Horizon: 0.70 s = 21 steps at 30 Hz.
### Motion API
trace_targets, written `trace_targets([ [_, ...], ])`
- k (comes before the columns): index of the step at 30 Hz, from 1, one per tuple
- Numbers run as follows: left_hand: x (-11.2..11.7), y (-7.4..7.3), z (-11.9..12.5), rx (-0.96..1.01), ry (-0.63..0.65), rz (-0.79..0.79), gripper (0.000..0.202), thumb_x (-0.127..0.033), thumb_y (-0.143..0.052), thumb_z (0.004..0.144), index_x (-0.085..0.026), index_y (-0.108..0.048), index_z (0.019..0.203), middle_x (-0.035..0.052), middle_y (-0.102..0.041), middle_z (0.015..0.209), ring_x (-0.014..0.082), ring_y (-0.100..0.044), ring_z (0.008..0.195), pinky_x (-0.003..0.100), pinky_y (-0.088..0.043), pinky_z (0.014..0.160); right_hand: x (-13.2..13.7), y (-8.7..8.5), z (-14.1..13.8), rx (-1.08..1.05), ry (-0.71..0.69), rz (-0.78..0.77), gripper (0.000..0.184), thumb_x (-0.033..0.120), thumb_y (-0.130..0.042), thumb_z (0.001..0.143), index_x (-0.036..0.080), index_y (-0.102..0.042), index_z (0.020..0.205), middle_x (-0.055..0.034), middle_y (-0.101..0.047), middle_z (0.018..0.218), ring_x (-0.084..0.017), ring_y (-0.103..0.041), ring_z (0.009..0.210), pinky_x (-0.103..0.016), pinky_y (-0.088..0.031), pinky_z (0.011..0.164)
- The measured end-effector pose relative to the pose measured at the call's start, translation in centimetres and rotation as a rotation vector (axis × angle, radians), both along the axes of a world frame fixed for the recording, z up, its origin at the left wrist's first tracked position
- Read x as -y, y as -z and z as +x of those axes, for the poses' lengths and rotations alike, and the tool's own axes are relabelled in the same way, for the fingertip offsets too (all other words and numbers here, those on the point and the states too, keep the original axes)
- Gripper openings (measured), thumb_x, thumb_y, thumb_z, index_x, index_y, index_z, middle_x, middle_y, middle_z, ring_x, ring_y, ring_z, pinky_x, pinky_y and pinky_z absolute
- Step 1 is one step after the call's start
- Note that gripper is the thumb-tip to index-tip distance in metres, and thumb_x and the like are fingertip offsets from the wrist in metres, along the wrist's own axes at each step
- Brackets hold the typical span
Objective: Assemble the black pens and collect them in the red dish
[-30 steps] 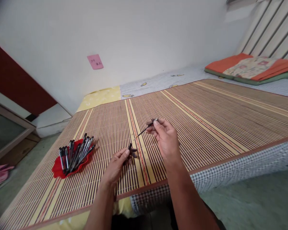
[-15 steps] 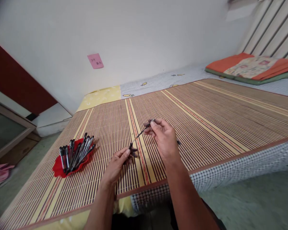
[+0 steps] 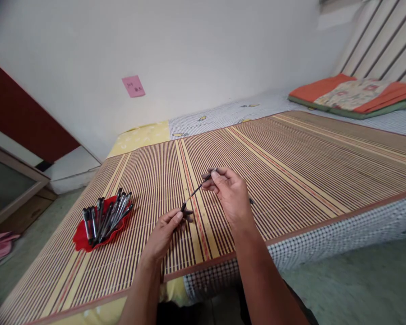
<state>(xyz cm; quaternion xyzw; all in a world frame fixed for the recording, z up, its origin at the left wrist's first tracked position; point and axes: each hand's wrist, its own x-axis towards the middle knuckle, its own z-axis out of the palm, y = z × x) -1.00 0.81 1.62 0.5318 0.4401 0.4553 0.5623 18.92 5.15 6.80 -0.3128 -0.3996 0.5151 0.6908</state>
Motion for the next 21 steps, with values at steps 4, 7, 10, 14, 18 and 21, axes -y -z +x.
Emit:
trace_targets([
  [4,0.04,0.06,-0.12,-0.004,0.019,0.013,0.034,-0.045,-0.063,0.093,-0.018,-0.077,0.107,0.0081,-0.071,0.092,0.0157,-0.051,0.072,0.026,-0.038,0.070,0.00,-0.06,0.05,0.007,0.008,0.002,0.013,0.031,-0.073,0.084,0.020,-0.067,0.090,-0.0017,-0.072,0.086,-0.012,-0.067,0.068,-0.030,-0.058,0.070],
  [7,0.03,0.07,-0.18,-0.036,0.027,0.027,0.033,-0.044,-0.061,0.095,-0.019,-0.077,0.109,0.0074,-0.071,0.092,0.0158,-0.052,0.072,0.027,-0.039,0.071,0.06,-0.10,0.08,0.049,0.032,0.012,0.013,0.032,-0.071,0.085,0.021,-0.066,0.089,-0.0013,-0.072,0.085,-0.012,-0.067,0.068,-0.030,-0.058,0.070],
  [10,-0.04,0.17,-0.17,-0.089,0.015,0.052,0.030,-0.041,-0.062,0.094,-0.019,-0.078,0.108,0.0069,-0.071,0.093,0.0189,-0.058,0.083,0.028,-0.042,0.078,0.15,-0.12,0.04,0.084,0.051,0.031,0.013,0.032,-0.070,0.087,0.021,-0.066,0.091,-0.0023,-0.073,0.087,-0.012,-0.068,0.070,-0.030,-0.059,0.070],
  [14,-0.06,0.18,-0.11,-0.128,0.005,0.085,0.026,-0.039,-0.065,0.092,-0.020,-0.078,0.105,0.0072,-0.073,0.097,0.0235,-0.062,0.098,0.030,-0.042,0.089,0.32,-0.24,-0.11,0.115,0.040,0.063,0.014,0.033,-0.071,0.087,0.020,-0.067,0.093,-0.0027,-0.073,0.088,-0.013,-0.068,0.069,-0.031,-0.060,0.071],
  [18,0.06,-0.13,-0.16,-0.131,-0.006,0.054,0.029,-0.041,-0.064,0.093,-0.020,-0.077,0.107,0.0051,-0.071,0.090,0.0193,-0.059,0.084,0.028,-0.042,0.080,0.38,-0.34,-0.15,0.114,0.045,0.074,0.015,0.033,-0.071,0.087,0.020,-0.067,0.092,-0.0018,-0.072,0.085,-0.012,-0.068,0.067,-0.031,-0.061,0.070],
  [21,0.09,-0.35,-0.16,-0.100,-0.008,0.052,0.030,-0.042,-0.065,0.092,-0.019,-0.077,0.106,0.0047,-0.069,0.087,0.0175,-0.055,0.079,0.027,-0.040,0.078,0.25,-0.23,-0.03,0.087,0.061,0.077,0.014,0.033,-0.071,0.087,0.020,-0.067,0.092,-0.0017,-0.072,0.085,-0.012,-0.068,0.068,-0.030,-0.061,0.069],
])
